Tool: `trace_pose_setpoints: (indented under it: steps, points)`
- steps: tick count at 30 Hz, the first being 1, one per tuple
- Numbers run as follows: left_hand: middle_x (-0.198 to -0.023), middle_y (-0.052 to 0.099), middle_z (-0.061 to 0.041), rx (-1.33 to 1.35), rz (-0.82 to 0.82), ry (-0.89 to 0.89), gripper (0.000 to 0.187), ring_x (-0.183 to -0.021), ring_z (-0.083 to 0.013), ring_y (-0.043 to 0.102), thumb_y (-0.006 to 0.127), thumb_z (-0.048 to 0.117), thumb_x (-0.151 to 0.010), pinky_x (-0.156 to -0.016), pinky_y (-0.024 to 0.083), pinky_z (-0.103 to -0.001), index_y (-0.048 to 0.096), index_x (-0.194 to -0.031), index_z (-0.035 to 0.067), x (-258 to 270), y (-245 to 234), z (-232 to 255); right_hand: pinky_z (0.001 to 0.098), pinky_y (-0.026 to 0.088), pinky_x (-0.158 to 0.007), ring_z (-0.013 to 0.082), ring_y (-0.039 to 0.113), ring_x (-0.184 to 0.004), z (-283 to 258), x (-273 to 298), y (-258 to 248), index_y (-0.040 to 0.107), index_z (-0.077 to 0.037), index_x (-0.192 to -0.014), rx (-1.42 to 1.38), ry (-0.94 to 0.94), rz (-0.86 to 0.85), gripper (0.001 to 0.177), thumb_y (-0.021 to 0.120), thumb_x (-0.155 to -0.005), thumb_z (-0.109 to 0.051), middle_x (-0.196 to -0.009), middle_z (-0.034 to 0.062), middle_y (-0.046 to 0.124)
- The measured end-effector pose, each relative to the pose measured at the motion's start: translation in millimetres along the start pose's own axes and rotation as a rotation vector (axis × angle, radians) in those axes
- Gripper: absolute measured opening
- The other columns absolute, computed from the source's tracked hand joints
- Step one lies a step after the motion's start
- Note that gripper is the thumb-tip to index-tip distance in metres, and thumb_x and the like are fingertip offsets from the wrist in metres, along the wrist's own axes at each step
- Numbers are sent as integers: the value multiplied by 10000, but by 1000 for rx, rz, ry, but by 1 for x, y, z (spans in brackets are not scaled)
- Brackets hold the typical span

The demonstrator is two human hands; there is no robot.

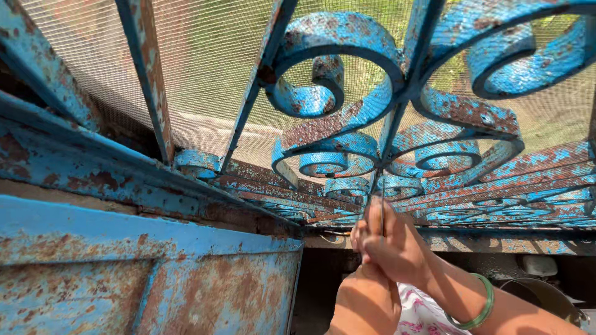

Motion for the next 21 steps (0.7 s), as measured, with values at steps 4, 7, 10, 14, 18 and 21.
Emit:
trace_pose_setpoints:
  steps: [4, 7, 10, 14, 18, 21]
  points:
    - [-825, 654, -222, -21, -101, 58, 184, -762, -411, 660, 608, 160, -937, -684, 534, -509, 655, -893, -12, 1, 20, -22, 354, 512, -614, 179, 545, -623, 40, 6, -18, 444, -82, -940, 35, 409, 460, 184, 506, -871, 78, -714, 55, 494]
    - [-864, 644, -244, -55, -39, 118, 199, -760, -411, 658, 611, 155, -934, -669, 540, -499, 651, -926, -39, -11, 13, -20, 353, 544, -614, 193, 602, -634, 41, -2, -20, 388, -76, -941, 31, 391, 375, 313, 503, -755, 148, -719, 56, 478]
    - [-899, 650, -231, 0, -77, 21, 198, -798, -411, 669, 577, 164, -959, -708, 555, -493, 652, -934, -17, -24, 0, -13, 366, 497, -503, 196, 561, -546, 38, -19, -20, 448, -84, -947, 42, 454, 510, 226, 555, -825, 73, -692, 71, 497]
    - [-902, 657, -250, 141, -133, -83, 231, -839, -446, 660, 595, 197, -949, -769, 537, -530, 639, -990, -26, -13, -10, 10, 346, 446, -499, 159, 512, -568, -1, -5, -16, 490, -69, -890, 465, 398, 425, 138, 556, -839, 42, -646, 55, 510]
    - [-903, 677, -245, 89, -133, -52, 210, -853, -449, 652, 578, 188, -964, -780, 522, -547, 655, -987, -6, -17, -1, 11, 306, 429, -566, 131, 441, -649, -9, 12, -5, 530, -75, -897, 671, 60, 204, 99, 615, -866, -36, -699, 45, 478]
    - [-899, 690, -241, 112, -119, -42, 185, -859, -452, 649, 574, 167, -950, -784, 517, -550, 669, -968, 10, -2, 10, 11, 307, 446, -595, 135, 475, -653, 7, 19, -7, 539, -62, -876, 806, 246, 444, 99, 609, -806, -54, -681, 60, 517]
Point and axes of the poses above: each hand's wrist, its own x-axis away from the middle knuckle, its own y-axis out of the palm, z = x × y, the point moved 3 cm from there along -x, towards the middle knuckle
